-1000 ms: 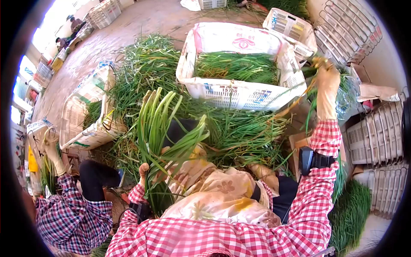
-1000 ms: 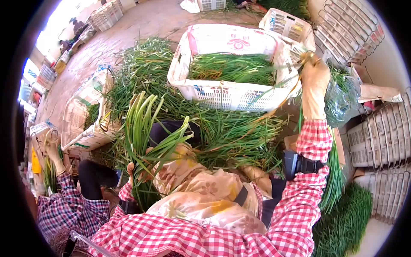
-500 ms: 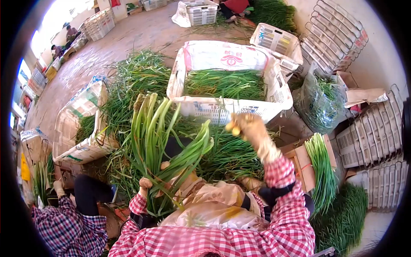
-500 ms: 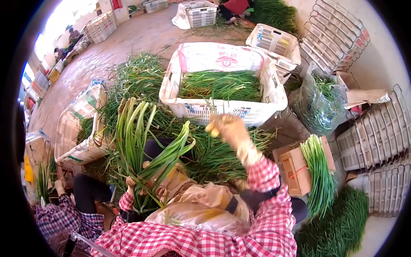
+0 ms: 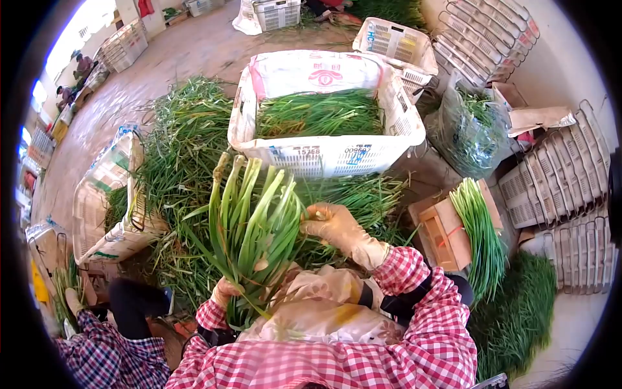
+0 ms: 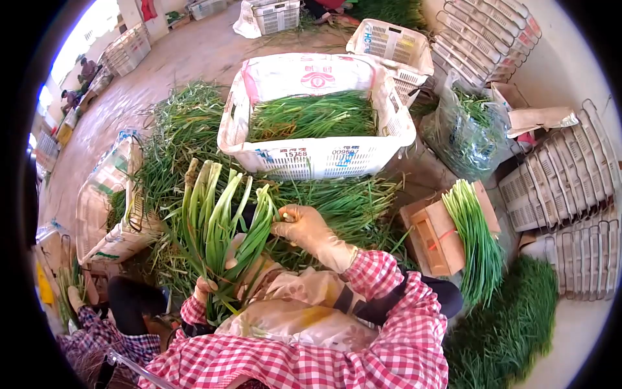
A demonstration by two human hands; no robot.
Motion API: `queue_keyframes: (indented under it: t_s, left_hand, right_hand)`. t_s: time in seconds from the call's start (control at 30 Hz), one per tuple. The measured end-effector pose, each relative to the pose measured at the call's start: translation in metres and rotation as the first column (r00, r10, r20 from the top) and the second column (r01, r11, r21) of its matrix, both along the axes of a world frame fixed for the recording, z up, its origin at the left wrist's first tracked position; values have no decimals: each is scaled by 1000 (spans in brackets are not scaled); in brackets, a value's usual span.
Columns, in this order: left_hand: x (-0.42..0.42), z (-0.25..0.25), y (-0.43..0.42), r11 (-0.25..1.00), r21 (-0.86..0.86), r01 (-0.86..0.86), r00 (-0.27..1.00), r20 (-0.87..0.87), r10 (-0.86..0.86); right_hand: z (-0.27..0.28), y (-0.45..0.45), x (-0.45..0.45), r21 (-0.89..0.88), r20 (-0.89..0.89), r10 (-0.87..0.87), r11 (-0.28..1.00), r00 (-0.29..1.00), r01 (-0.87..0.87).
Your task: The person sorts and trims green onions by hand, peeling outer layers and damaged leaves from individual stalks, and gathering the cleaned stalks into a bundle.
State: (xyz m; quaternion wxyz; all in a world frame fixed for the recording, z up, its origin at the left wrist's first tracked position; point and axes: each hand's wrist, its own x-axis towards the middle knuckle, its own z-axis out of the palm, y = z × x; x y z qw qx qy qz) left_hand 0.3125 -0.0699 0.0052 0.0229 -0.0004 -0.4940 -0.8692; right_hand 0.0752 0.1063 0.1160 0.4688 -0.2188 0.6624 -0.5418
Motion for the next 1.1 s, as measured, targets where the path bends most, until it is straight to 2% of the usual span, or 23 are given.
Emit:
queue_keyframes:
  t_s: [0.1, 0.17, 0.23, 0.27, 0.33, 0.37, 0.4, 0.47, 0.5, 0.53, 0.57, 0.63, 0.7, 0.77, 0.8, 0.83, 0.87, 0.9, 0.93, 0.97, 1.0, 1.03, 1.1]
  left_hand:
    - [3, 11, 11, 981, 180, -67, 993, 107, 48]
    - [-3, 32, 23, 952, 299, -71, 988, 155, 25]
    - [-11, 41, 29, 945, 322, -58, 992, 125, 18]
    - [-11, 31, 28, 954, 295, -56, 995, 93, 29]
    - [-6, 25, 24, 984, 133, -118, 992, 70, 109]
    - [12, -11, 7, 993, 110, -38, 995, 101, 27]
    - [41, -75, -21, 995, 90, 44, 990, 133, -56]
    - [54, -66, -21, 975, 222, 14, 972, 225, -65]
    - [49, -21, -6, 928, 358, -108, 956, 293, -1]
    - [68, -52, -22, 936, 335, -108, 949, 315, -3]
    - [86, -84, -37, 944, 313, -106, 942, 336, -6]
    - [76, -72, -39, 936, 331, -121, 954, 299, 18]
    - [59, -48, -28, 924, 366, -106, 968, 251, 12]
    - [48, -38, -24, 913, 398, -96, 978, 211, 11]
    - [46, -35, -22, 906, 411, -98, 982, 190, 20]
    - [44, -31, -21, 900, 425, -96, 985, 172, 24]
    - [43, -28, -21, 895, 436, -93, 988, 152, 28]
    - [41, -26, -20, 891, 446, -88, 990, 138, 29]
    - [40, -24, -20, 884, 461, -81, 992, 123, 26]
    - [37, -23, -20, 879, 471, -73, 994, 103, 27]
    - [36, -22, -20, 870, 490, -61, 996, 86, 21]
    - [35, -20, -18, 863, 504, -49, 998, 66, 18]
    - [25, -15, -17, 844, 536, -10, 1000, 22, -2]
  right_hand:
    - [15, 4, -3, -43, 13, -39, 998, 999, 39]
    - [13, 4, -3, -60, -308, -16, 998, 951, -3]
    - [9, 3, -9, 29, -621, 53, 999, 782, -45]
    - [19, 2, -16, 88, -637, 128, 992, 761, -93]
    - [3, -2, -30, 49, -876, 86, 995, 474, -91]
    - [1, -2, -39, 50, -931, 86, 993, 355, -110]
    - [1, -3, -45, 63, -926, 86, 995, 368, -74]
    - [5, -8, -56, 85, -935, 101, 994, 339, -62]
    - [7, -10, -60, 81, -939, 90, 996, 333, -42]
    - [9, -12, -67, 84, -957, 90, 996, 277, -30]
    - [9, -13, -74, 38, -969, 45, 999, 241, -32]
    - [4, -13, -104, -226, -965, -224, 974, 139, -4]
    - [8, -14, -127, -352, -799, -450, 888, 398, 297]
    - [10, -16, -145, -483, -761, -584, 801, 283, 354]
    - [5, -21, -143, -385, -822, -508, 828, 257, 408]
    - [-2, -21, -133, -126, -870, -241, 952, 430, 278]
    - [-18, -30, -118, 294, -872, 157, 925, 464, 240]
    - [-10, -36, -91, 547, -747, 407, 826, 526, 139]
    - [-27, -39, -80, 586, -737, 518, 809, 435, 30]
    - [-61, -41, -82, 378, -564, 326, 919, 759, -115]
    - [-41, -41, -66, 212, -461, 231, 966, 857, -146]
    - [-57, -45, -64, 92, -370, 171, 985, 913, -147]
    - [-13, -46, -45, 62, -277, 197, 980, 940, -187]
